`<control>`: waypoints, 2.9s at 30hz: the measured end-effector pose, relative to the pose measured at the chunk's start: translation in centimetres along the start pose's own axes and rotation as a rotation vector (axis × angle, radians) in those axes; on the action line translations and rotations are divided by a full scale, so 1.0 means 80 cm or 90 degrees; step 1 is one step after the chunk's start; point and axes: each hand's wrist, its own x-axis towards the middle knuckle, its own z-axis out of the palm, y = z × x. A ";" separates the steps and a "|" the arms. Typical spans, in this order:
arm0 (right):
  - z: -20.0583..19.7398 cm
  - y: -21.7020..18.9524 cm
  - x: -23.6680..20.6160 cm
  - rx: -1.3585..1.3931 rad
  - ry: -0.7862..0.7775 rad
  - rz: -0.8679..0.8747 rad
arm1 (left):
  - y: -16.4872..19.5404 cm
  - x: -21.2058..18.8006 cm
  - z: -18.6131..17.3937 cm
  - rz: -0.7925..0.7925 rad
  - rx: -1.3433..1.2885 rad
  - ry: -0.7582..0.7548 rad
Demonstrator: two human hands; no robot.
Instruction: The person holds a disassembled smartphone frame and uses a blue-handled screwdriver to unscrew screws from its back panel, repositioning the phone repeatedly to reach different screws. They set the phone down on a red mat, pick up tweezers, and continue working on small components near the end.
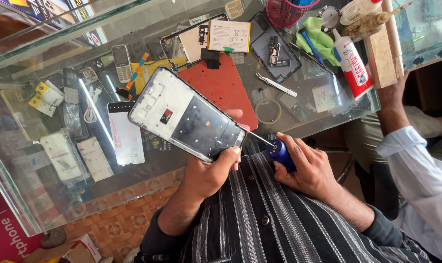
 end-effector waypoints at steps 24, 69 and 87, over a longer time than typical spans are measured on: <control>-0.011 -0.004 -0.008 0.005 -0.065 -0.034 | 0.009 -0.010 -0.010 0.059 0.065 0.056; -0.007 0.010 -0.004 0.047 -0.048 -0.031 | 0.005 -0.009 -0.006 0.050 0.115 0.020; -0.004 0.013 -0.008 0.057 -0.042 0.065 | 0.032 -0.022 0.000 0.109 0.203 -0.029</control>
